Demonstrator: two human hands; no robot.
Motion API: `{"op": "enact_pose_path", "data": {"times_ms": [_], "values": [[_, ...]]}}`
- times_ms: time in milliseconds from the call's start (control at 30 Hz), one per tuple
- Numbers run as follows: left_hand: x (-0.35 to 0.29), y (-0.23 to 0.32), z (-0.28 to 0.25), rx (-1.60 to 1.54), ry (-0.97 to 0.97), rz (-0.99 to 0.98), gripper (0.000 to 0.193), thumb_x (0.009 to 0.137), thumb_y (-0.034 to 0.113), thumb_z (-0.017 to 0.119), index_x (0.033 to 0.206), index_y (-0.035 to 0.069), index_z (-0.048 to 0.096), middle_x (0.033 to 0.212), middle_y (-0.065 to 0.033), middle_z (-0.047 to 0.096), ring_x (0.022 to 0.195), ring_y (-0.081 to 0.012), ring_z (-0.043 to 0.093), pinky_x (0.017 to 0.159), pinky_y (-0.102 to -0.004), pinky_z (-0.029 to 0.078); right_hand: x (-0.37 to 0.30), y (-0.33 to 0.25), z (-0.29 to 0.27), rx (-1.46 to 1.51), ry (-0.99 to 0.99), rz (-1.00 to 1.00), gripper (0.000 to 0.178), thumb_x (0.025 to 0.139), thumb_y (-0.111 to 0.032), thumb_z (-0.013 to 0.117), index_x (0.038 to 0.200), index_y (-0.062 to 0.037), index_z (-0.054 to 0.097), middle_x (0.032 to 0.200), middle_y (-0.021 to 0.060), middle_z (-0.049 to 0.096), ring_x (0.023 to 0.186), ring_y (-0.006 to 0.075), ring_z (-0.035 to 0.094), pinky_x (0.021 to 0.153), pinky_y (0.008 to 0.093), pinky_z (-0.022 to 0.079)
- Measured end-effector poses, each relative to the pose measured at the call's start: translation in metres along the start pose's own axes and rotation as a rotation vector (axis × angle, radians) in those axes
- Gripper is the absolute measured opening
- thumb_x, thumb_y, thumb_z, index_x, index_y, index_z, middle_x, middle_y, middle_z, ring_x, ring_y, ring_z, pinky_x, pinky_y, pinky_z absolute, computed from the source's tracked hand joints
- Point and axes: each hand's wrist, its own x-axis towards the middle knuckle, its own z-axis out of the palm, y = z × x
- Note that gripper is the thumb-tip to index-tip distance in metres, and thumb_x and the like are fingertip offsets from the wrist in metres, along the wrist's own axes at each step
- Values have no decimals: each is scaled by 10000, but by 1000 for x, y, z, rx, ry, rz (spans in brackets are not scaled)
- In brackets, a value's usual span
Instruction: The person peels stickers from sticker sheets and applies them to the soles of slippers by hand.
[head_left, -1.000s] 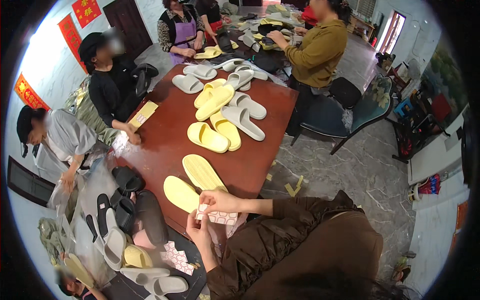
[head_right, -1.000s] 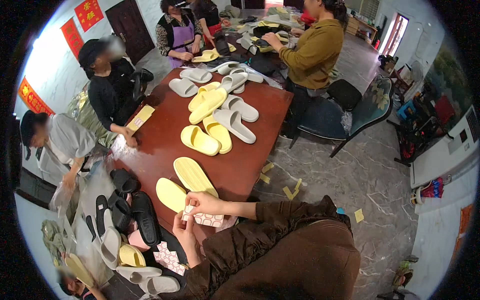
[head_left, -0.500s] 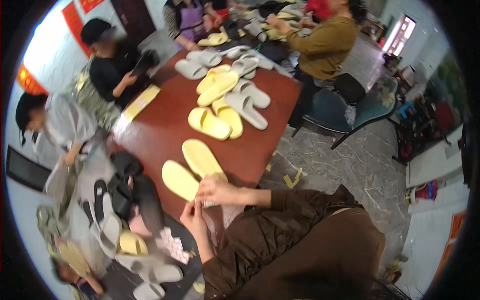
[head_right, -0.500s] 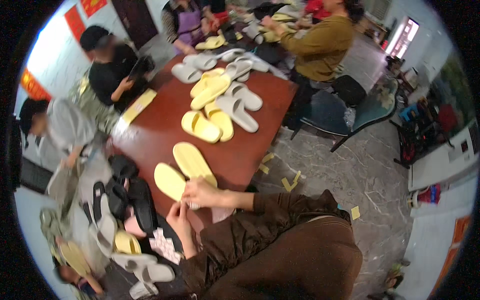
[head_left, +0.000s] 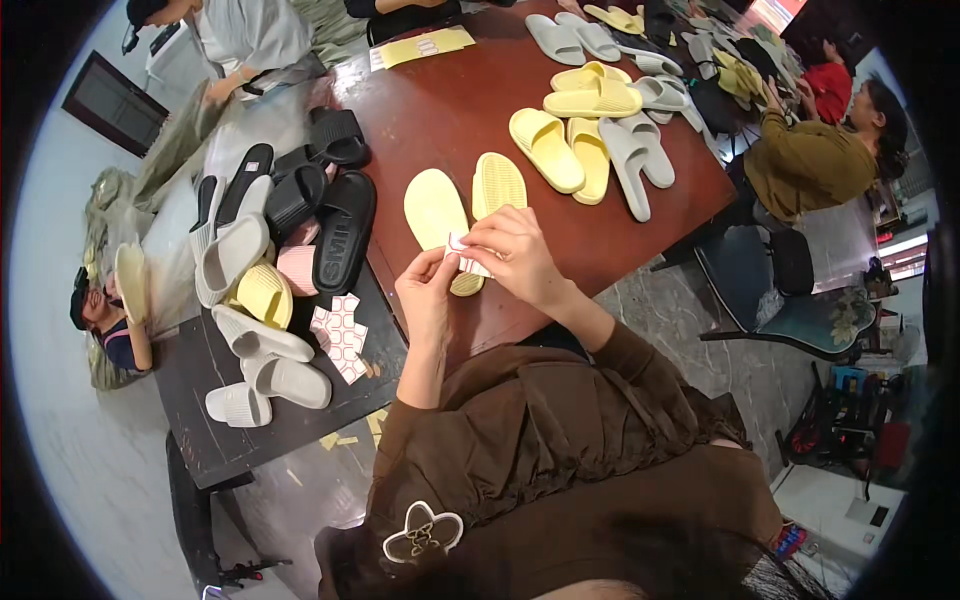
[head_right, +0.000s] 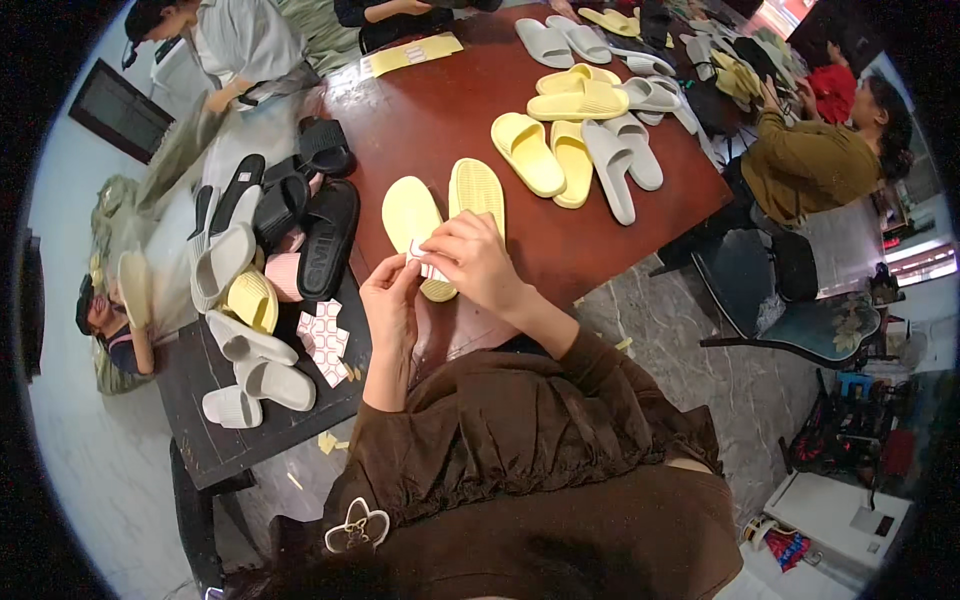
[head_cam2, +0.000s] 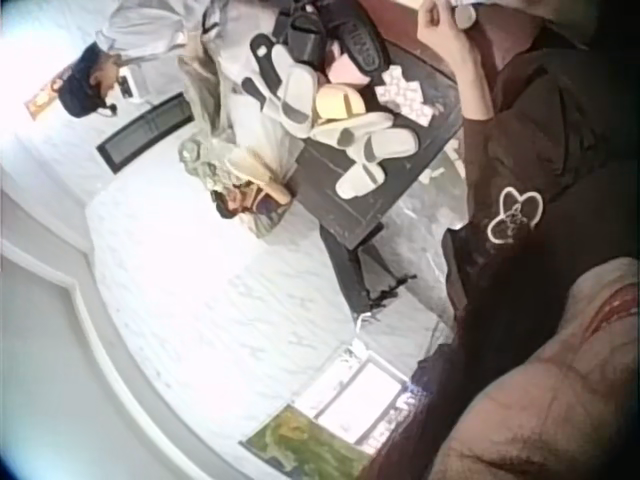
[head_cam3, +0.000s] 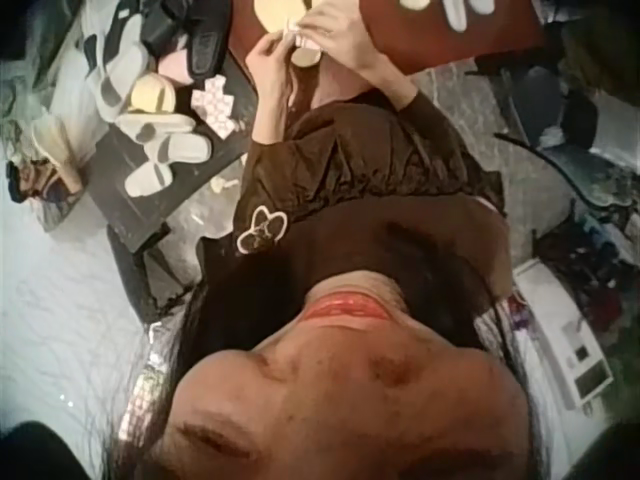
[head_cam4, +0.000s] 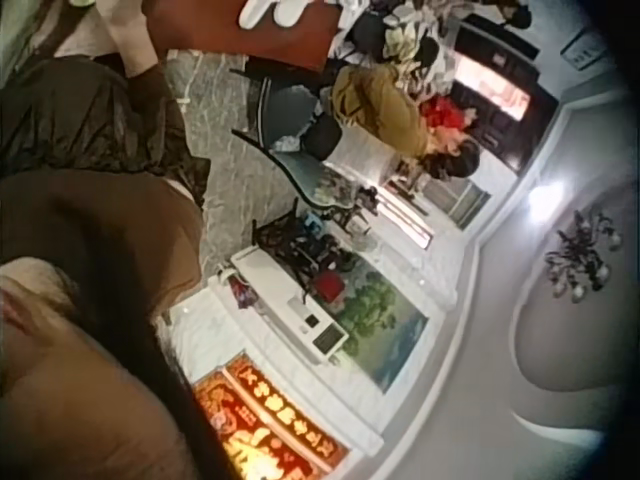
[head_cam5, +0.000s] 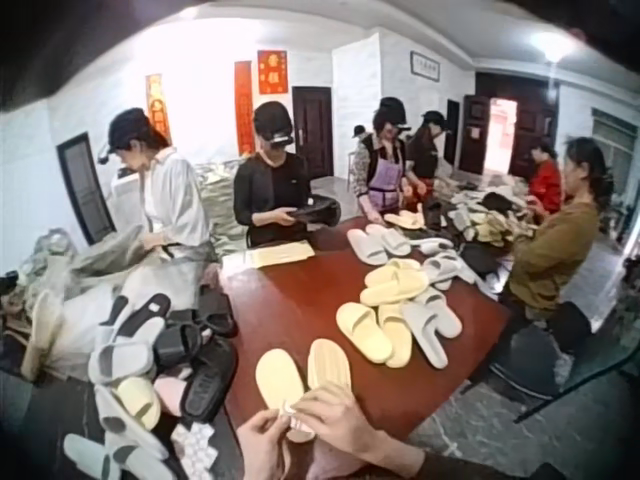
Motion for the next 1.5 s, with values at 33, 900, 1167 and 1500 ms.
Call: {"op": "enact_pose_path", "data": {"times_ms": [33, 900, 1167, 1500], "values": [[0, -1, 0, 32, 2, 28, 166, 896, -13, 694, 1048, -80, 683, 911, -81, 713, 785, -112, 663, 737, -236, 533, 0, -1, 2, -11, -20, -3, 110, 809, -148, 731, 887, -74, 755, 874, 43, 696, 862, 219, 612, 820, 374, 410], [-5, -10, -3, 292, -94, 167, 24, 954, 1, 588, 968, -7, 605, 852, -9, 601, 733, -67, 513, 668, -203, 412, -19, 21, -20, 383, -414, 572, 269, 877, -149, 704, 1090, 15, 704, 940, 139, 729, 910, 235, 696, 827, 366, 545], [-9, 19, -4, 230, -92, 42, 31, 914, -32, 613, 941, -17, 610, 844, -1, 602, 756, -48, 544, 664, -188, 428, 1, 16, -39, 701, -179, 669, 261, 876, -65, 692, 1133, -20, 694, 903, 64, 725, 835, 96, 660, 752, 256, 532], [1, 46, -3, -163, -71, 49, 110, 964, 51, 613, 1063, 3, 622, 998, -63, 681, 863, -121, 649, 803, -274, 524, 26, 11, -53, 914, -293, 651, 289, 872, 32, 689, 1158, 46, 651, 927, 53, 710, 835, 75, 670, 736, 214, 543]]}}
